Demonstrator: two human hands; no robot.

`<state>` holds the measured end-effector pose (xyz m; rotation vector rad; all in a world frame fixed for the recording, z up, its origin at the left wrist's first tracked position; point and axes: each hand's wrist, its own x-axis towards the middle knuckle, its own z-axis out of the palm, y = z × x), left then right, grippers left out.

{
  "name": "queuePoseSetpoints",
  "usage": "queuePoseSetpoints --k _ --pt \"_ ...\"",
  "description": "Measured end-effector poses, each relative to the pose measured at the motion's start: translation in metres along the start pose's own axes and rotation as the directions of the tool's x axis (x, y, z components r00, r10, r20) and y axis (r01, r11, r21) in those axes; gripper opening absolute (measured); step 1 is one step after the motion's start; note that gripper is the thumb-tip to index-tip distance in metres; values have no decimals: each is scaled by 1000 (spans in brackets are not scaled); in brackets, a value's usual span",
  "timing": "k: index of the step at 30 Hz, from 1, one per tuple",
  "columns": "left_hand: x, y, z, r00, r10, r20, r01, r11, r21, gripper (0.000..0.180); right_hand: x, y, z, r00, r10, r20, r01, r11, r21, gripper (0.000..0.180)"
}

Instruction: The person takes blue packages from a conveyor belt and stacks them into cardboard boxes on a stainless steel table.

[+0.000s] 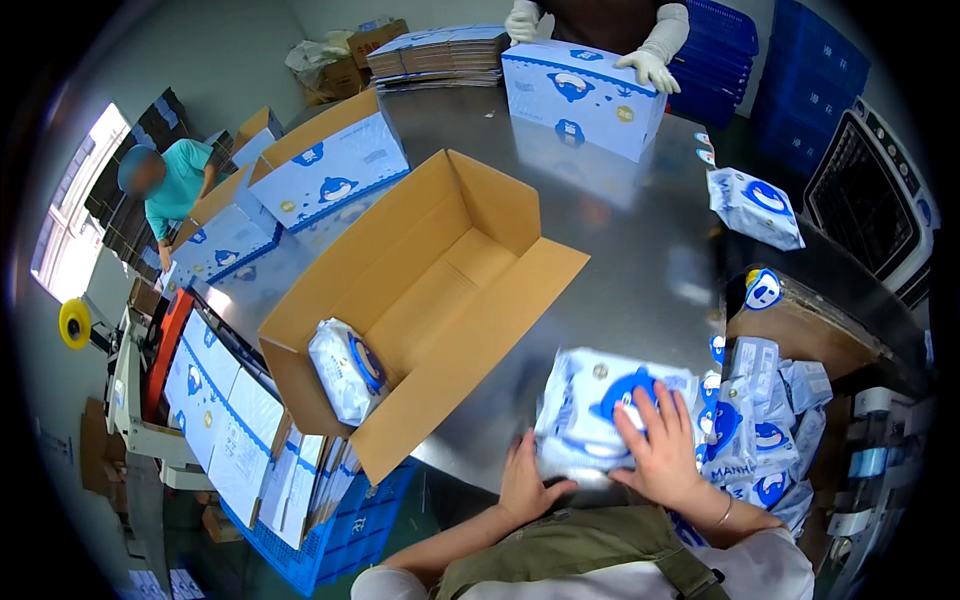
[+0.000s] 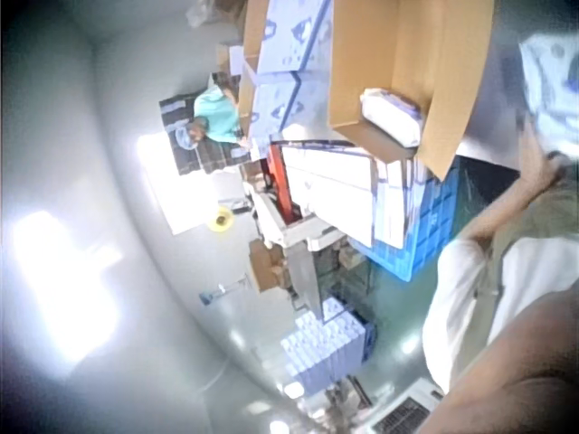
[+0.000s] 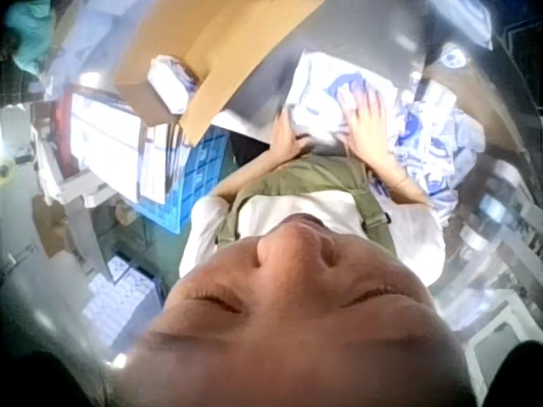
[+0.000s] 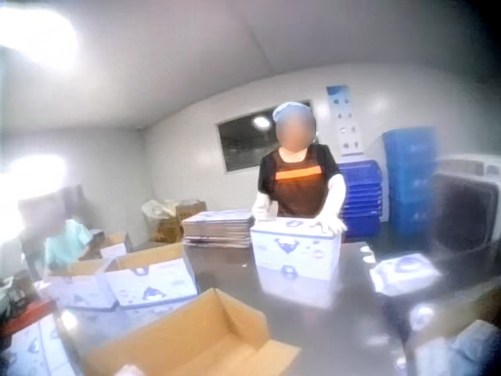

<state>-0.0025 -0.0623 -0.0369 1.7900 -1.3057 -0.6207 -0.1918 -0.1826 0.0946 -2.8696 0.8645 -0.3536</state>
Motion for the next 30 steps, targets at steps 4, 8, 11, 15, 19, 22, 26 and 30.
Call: queuePoseSetpoints --k 4,8,11,15,19,22,26,30 --pt "4 22 -16 997 -66 36 64 996 60 99 25 7 2 998 -50 28 50 999 16 110" --pt "69 62 -27 988 13 -153 -4 998 57 81 115 103 17 964 -3 265 -115 898 426 101" --pt "83 87 -30 947 306 -101 -185 773 606 88 157 96 8 828 -24 560 -237 890 389 90" --pt "66 79 -50 934 316 169 -356 769 530 99 145 69 54 789 -285 544 -45 856 514 93" --pt "61 66 -83 913 247 324 -387 775 499 103 128 36 55 830 -188 525 -148 834 531 83" --pt "60 76 -73 934 202 294 -348 702 621 100 108 42 60 918 -51 392 -246 703 667 69" --pt "69 93 -55 927 248 281 -374 674 637 93 76 73 109 912 406 -59 -288 737 611 48" --pt "99 111 -19 862 334 381 -505 639 580 75 60 87 134 946 237 -220 -197 962 190 51"
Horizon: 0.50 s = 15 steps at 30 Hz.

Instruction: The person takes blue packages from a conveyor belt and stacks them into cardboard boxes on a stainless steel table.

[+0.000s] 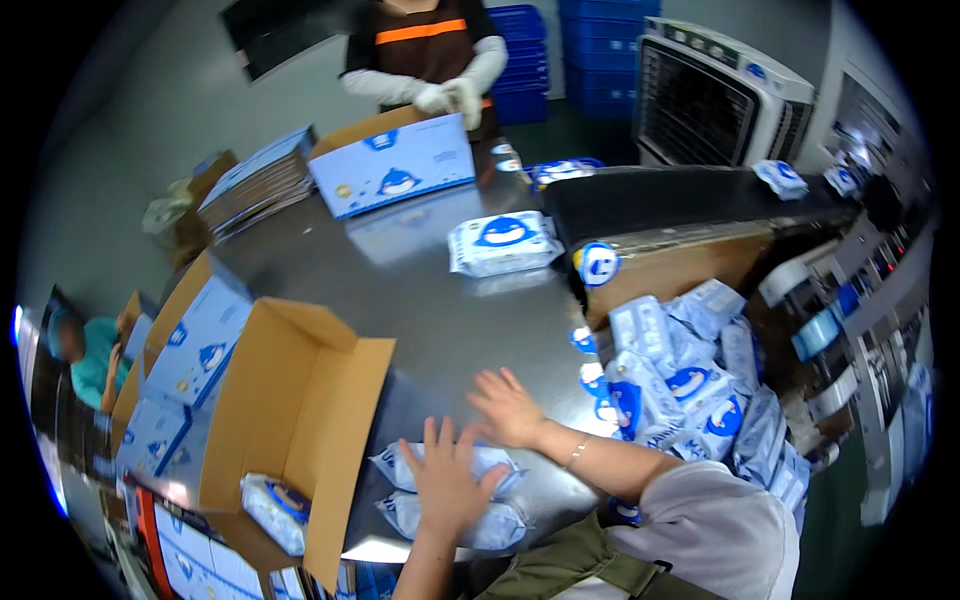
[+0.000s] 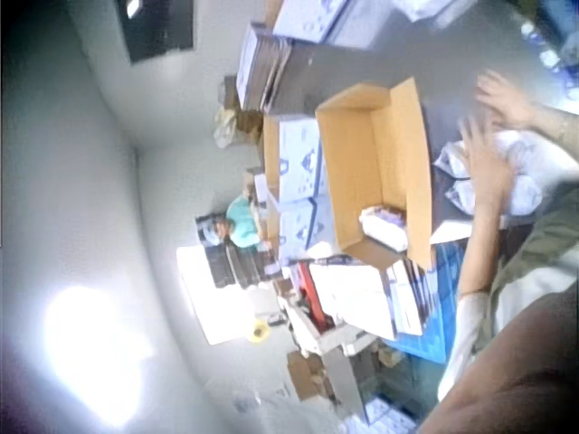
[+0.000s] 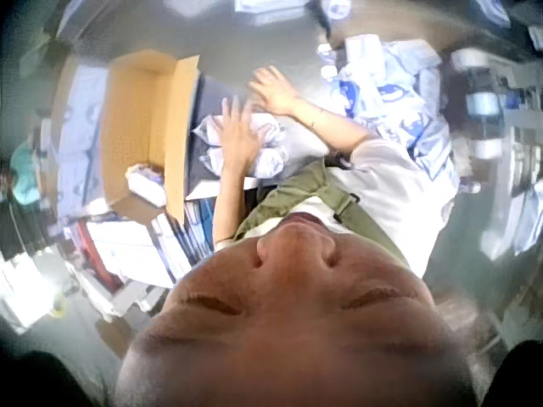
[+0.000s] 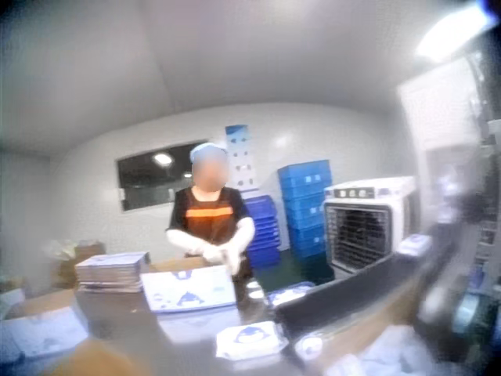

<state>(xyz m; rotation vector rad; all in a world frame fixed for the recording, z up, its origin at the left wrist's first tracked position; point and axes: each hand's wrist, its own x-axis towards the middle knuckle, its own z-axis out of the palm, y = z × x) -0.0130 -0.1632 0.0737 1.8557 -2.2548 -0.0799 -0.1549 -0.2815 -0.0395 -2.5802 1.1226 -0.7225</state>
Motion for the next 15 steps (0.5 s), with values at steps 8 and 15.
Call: queuePoseSetpoints --k 8,15 --pt "3 -4 7 996 -45 -80 34 990 -137 54 4 -2 -9 996 46 73 -53 993 106 53" --pt "1 -5 7 994 -61 -86 51 991 -120 53 6 -5 -4 999 36 -8 -35 992 125 48"
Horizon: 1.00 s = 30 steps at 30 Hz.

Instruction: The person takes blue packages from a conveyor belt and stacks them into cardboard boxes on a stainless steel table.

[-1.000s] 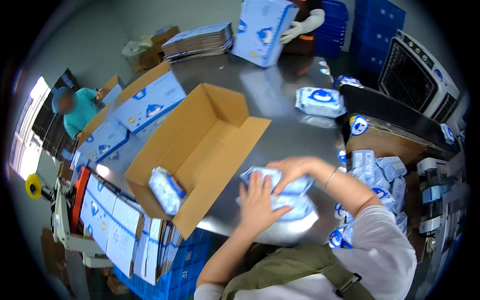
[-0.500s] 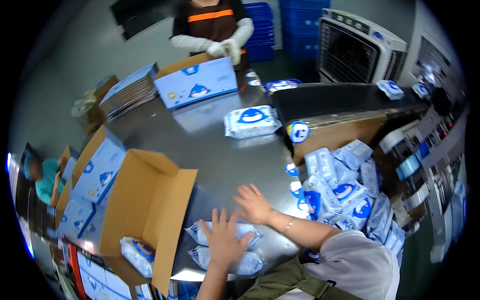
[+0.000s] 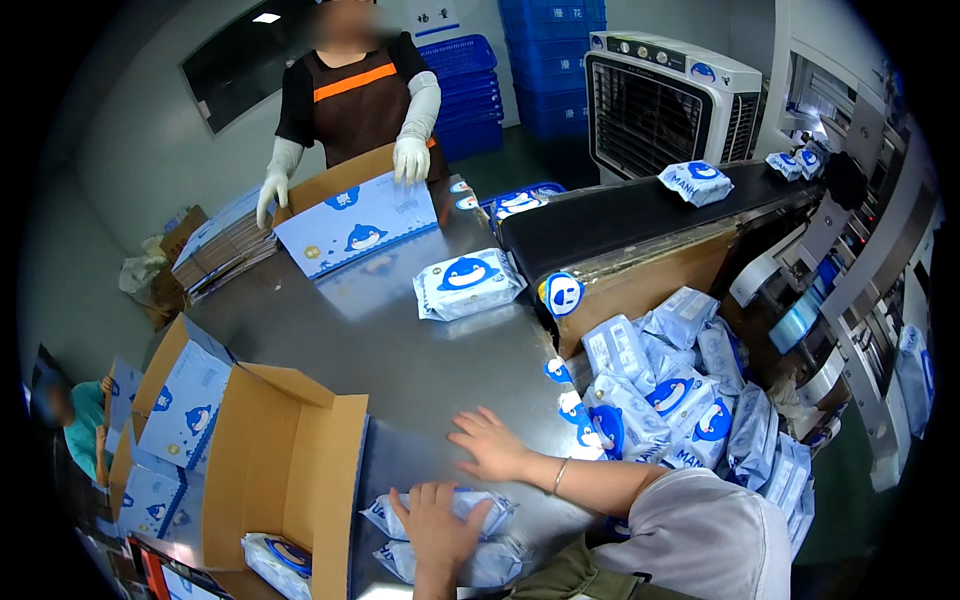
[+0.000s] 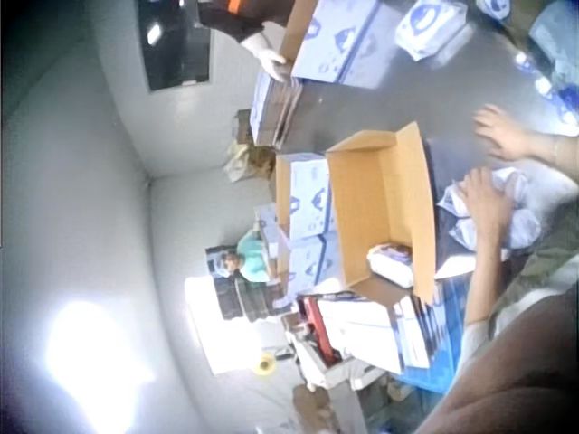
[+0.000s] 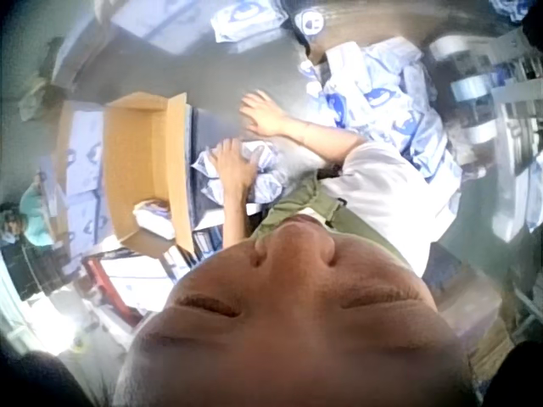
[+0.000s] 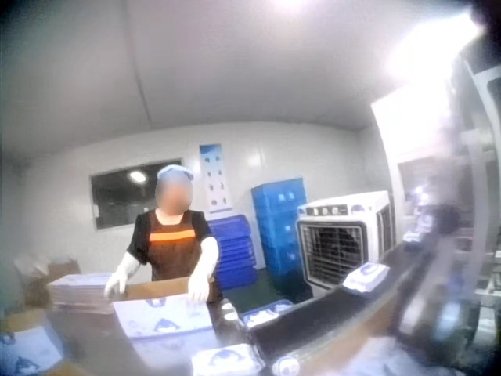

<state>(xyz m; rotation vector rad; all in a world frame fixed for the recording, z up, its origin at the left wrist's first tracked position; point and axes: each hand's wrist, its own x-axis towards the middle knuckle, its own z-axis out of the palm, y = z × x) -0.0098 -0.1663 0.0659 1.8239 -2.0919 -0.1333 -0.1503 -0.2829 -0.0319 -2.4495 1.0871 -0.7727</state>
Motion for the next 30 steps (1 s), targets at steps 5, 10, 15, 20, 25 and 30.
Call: queuePoseSetpoints --k 5,10,15,20,25,30 --pt "2 -1 0 1000 23 -20 -24 999 -45 53 5 21 -7 995 98 -10 -94 974 205 32" --pt "0 -3 -1 1000 16 -11 -17 999 -42 53 47 81 -149 818 137 -559 -134 990 46 38" --pt "1 -3 1 1000 2 21 -1 999 -52 53 80 212 -296 735 198 -649 -505 797 -330 49" --pt "4 -3 -5 998 -40 46 45 992 -114 52 109 282 -340 809 434 -395 -582 504 -638 95" --pt "6 -4 -8 998 -43 41 47 992 -117 53 154 261 -311 876 449 -177 -473 728 -496 95" --pt "4 -7 -9 997 -53 59 59 992 -109 55 217 171 -246 972 169 -163 -225 866 -446 81"
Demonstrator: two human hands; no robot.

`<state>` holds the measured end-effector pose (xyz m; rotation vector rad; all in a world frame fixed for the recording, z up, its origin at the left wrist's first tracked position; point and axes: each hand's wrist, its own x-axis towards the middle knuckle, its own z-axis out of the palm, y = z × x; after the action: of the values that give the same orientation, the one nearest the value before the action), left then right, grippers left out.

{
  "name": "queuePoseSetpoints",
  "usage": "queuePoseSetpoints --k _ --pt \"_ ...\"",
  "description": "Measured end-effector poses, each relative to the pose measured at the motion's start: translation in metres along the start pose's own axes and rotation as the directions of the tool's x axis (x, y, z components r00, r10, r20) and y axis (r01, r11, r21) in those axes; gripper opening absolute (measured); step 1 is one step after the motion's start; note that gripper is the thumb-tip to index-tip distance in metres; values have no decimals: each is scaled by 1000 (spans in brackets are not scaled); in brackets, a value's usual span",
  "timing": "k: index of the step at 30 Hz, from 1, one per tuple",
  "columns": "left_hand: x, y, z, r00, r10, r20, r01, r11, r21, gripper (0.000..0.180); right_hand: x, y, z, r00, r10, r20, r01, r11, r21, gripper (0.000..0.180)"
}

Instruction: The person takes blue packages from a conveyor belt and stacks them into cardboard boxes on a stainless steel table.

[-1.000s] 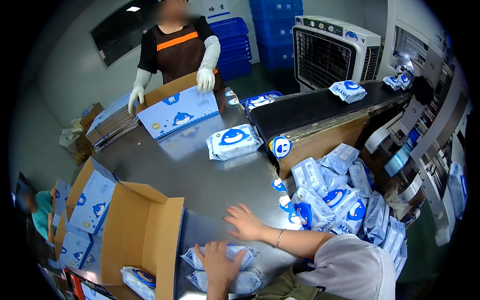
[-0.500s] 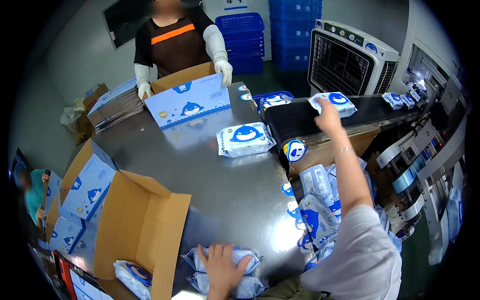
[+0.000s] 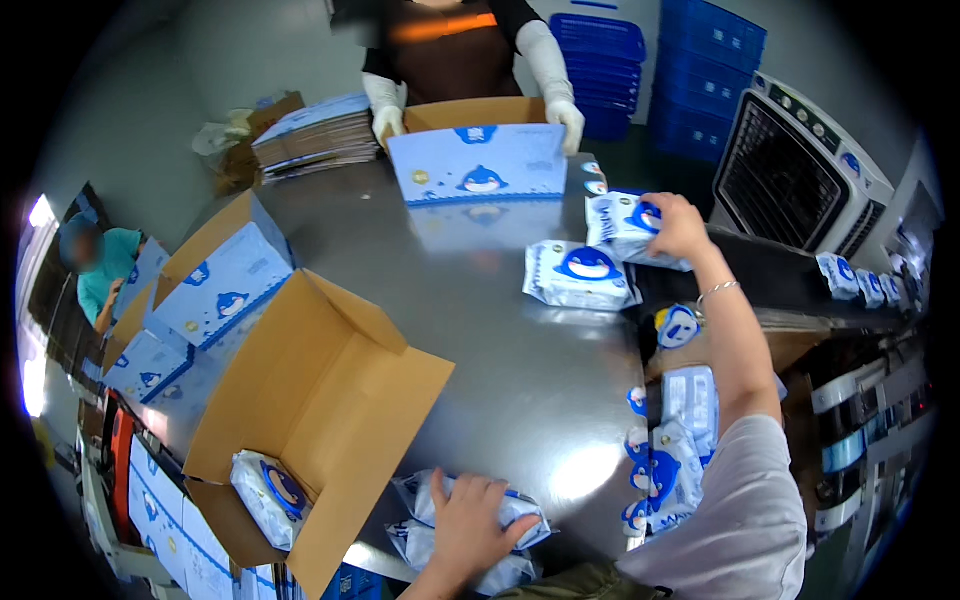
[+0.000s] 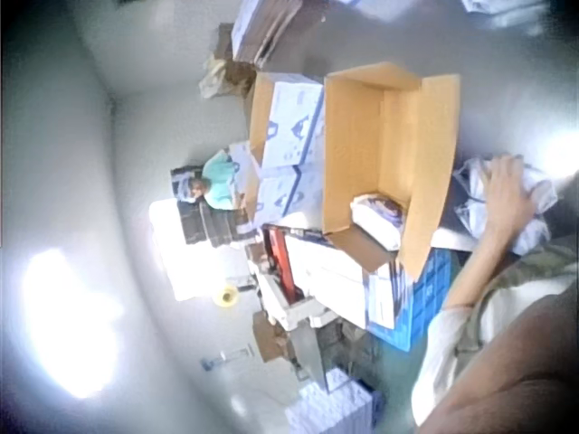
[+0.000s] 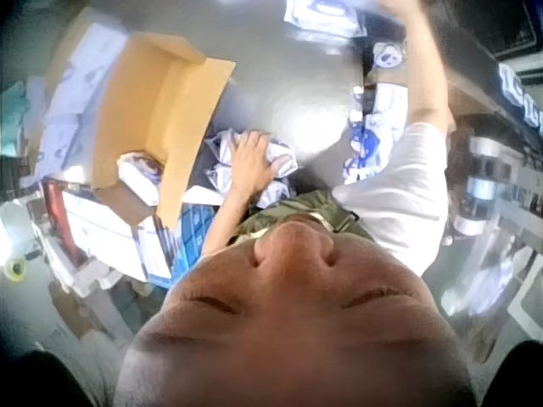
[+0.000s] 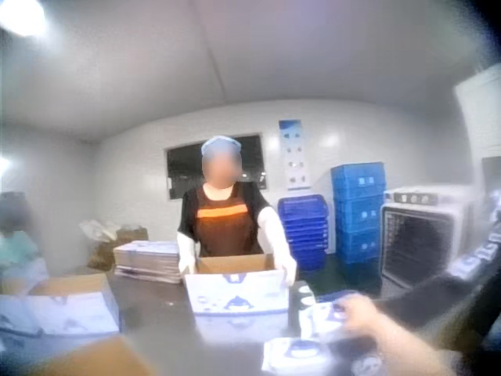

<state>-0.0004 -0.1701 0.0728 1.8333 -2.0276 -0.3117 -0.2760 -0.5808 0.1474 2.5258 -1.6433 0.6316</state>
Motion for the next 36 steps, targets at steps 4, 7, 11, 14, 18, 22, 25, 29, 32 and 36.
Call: queuePoseSetpoints --k 4,7,11,14,18,22,25,29,32,36 --pt "5 1 1 999 37 -15 -37 999 18 55 30 -25 66 976 -71 205 14 964 265 81" --pt "3 -1 0 998 35 -49 -34 999 7 53 26 -71 57 960 -7 281 -50 980 194 77" --pt "0 -3 2 994 55 -93 -58 998 -31 52 -40 -109 27 895 -284 342 195 942 273 79" --pt "-3 -4 3 988 84 -128 -88 996 -29 53 -147 -149 12 902 -348 254 305 932 193 87" --pt "-6 2 -5 998 69 12 -68 998 -17 53 -257 -217 -16 917 -331 223 321 944 81 100" --pt "-21 -6 -9 994 107 17 -107 994 -28 58 -222 -222 -6 919 -328 219 306 943 132 104" --pt "-32 -1 -11 978 136 -159 -138 990 3 62 -138 -190 8 779 -348 522 152 912 382 101" --pt "-97 -3 -38 885 -176 -431 133 983 -128 67 -88 -137 60 436 -389 812 -183 845 503 104" --pt "-178 -30 6 648 -740 -182 544 616 -570 54 -117 -162 72 498 -453 739 -232 752 617 99" --pt "-182 -12 51 593 -747 302 307 -137 -942 48 -166 -215 85 455 -534 713 -569 442 694 83"
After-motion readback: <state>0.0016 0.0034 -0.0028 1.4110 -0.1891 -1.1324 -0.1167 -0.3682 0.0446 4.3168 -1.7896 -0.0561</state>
